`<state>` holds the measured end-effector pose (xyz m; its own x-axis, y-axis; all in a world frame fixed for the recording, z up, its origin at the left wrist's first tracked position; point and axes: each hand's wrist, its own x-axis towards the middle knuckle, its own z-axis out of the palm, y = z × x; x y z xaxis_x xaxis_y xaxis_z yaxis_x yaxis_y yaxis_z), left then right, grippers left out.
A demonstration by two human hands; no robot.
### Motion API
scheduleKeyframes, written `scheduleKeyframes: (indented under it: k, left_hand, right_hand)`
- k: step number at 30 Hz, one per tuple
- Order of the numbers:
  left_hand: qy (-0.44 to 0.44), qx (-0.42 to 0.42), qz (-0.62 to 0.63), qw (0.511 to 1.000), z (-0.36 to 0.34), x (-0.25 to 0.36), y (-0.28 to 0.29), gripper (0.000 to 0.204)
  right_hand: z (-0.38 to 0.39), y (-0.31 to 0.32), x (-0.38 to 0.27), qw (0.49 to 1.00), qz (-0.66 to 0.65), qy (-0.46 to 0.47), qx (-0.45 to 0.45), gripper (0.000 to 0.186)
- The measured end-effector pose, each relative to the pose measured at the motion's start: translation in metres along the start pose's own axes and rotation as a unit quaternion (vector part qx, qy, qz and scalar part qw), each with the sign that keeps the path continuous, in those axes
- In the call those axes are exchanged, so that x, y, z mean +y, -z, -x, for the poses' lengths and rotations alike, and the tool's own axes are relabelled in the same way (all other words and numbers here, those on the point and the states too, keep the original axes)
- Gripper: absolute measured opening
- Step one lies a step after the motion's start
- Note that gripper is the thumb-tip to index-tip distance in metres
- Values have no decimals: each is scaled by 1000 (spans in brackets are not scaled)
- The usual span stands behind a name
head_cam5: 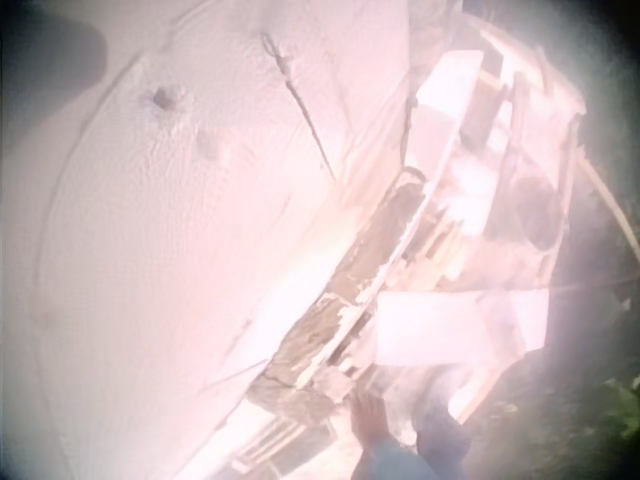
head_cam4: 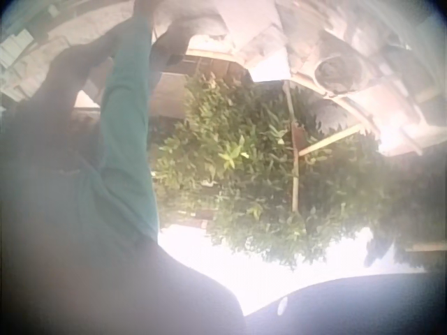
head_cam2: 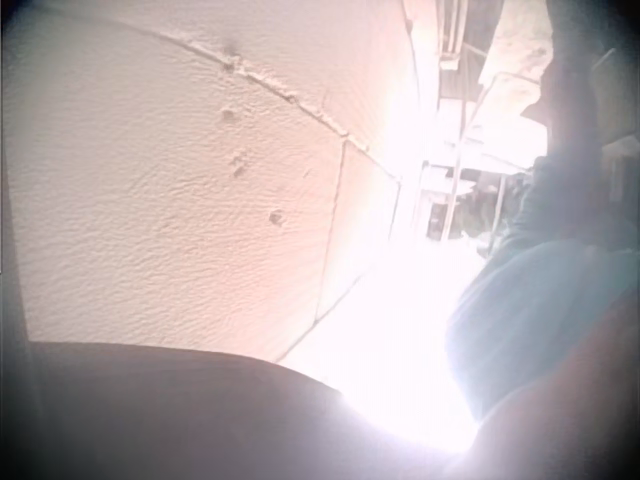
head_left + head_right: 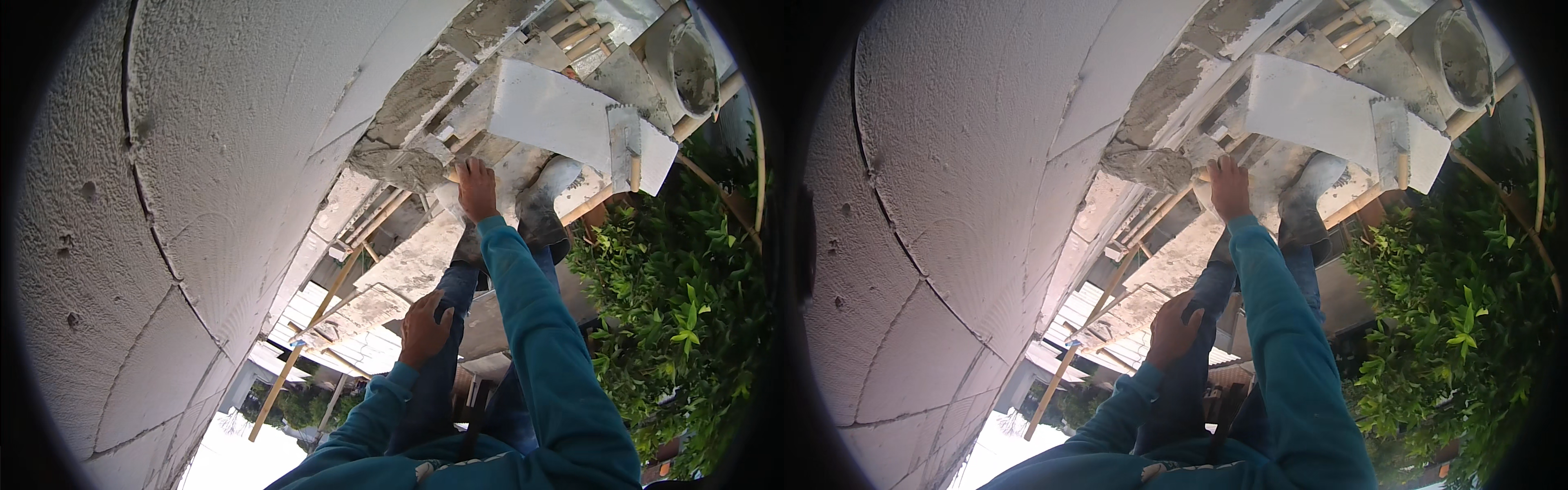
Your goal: The person applies cement to a wall using a trowel, then positions and presses a white rectangular tile into the cement. The person repeats this process, applying cement and placing additional tiles on the wall.
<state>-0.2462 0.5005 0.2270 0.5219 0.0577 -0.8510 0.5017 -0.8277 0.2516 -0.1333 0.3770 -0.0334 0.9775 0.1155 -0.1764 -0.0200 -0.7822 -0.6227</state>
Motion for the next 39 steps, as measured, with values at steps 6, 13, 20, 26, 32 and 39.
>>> scheduleKeyframes:
  k: [6,13,20,26,32,39]
  left_hand:
    - [-8,3,8,1000,0,-6,0,44]
    - [-16,8,-22,1000,-1,-5,-1,43]
    - [-11,0,-36,999,-5,-7,1,41]
    - [1,-17,-37,999,-7,-8,2,43]
    - [18,-24,-27,999,-8,-3,3,43]
    - [28,-25,-27,999,-6,-3,0,42]
  right_hand:
    - [8,-4,39,999,32,-9,-28,36]
    - [41,77,45,999,46,14,-20,41]
    - [-4,55,-44,988,106,102,-42,36]
    - [-56,95,8,980,177,81,-49,34]
    - [-87,127,73,984,168,22,-49,40]
    - [-90,130,123,994,93,-49,3,39]
